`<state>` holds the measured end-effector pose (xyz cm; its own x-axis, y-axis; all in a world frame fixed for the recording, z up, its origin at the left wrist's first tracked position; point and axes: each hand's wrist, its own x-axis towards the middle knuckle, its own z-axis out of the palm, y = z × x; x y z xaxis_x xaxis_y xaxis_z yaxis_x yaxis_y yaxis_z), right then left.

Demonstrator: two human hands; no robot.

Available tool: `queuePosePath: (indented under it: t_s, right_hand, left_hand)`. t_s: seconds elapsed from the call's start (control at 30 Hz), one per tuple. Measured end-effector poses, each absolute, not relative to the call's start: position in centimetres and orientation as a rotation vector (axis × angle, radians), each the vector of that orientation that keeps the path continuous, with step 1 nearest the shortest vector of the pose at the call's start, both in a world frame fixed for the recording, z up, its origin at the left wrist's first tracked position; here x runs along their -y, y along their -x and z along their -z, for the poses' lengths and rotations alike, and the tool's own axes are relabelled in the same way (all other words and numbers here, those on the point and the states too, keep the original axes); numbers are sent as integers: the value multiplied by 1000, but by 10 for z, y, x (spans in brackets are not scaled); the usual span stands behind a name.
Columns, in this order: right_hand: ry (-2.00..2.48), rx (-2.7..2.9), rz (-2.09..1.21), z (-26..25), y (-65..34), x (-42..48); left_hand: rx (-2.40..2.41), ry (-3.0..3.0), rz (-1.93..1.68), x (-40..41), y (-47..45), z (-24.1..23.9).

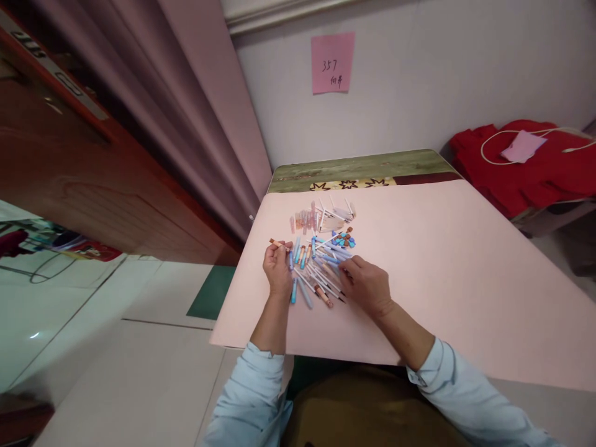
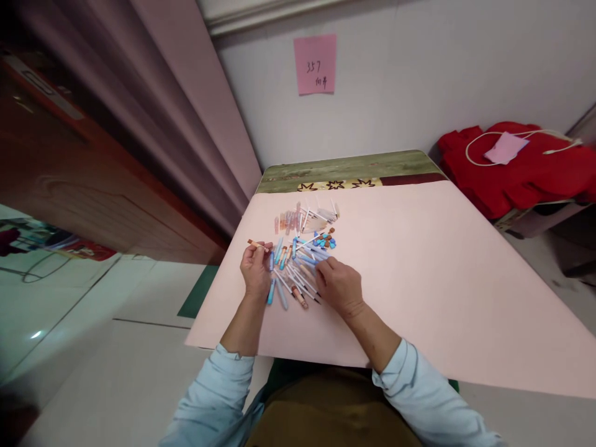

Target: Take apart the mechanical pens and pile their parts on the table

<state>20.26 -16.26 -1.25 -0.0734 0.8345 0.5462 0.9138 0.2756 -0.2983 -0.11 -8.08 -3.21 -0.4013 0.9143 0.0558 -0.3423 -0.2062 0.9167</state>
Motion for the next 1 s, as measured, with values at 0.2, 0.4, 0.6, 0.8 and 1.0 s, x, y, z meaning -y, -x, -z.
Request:
queuePosePath:
  t_s: [0.2,0.4,0.6,0.8,1.0]
  right_hand:
    - [1676,1801,138,15,-217,160]
    - [1718,1776,145,7,-218,160]
    - [1398,2133,43,10,-203,153]
    - [1472,2123,9,18,-214,156]
    - [1554,1988,37,19,-231,167]
  left_hand:
    - [-1115,-805,-1773,79,2,34]
    - [-1124,-786,-1781,78,4,38]
    - [-1138,-818,-1728,76,5,41]
    - [-1230,-716,-1758,79,-9,42]
    - [-1299,-615,-1874,81,-31,41]
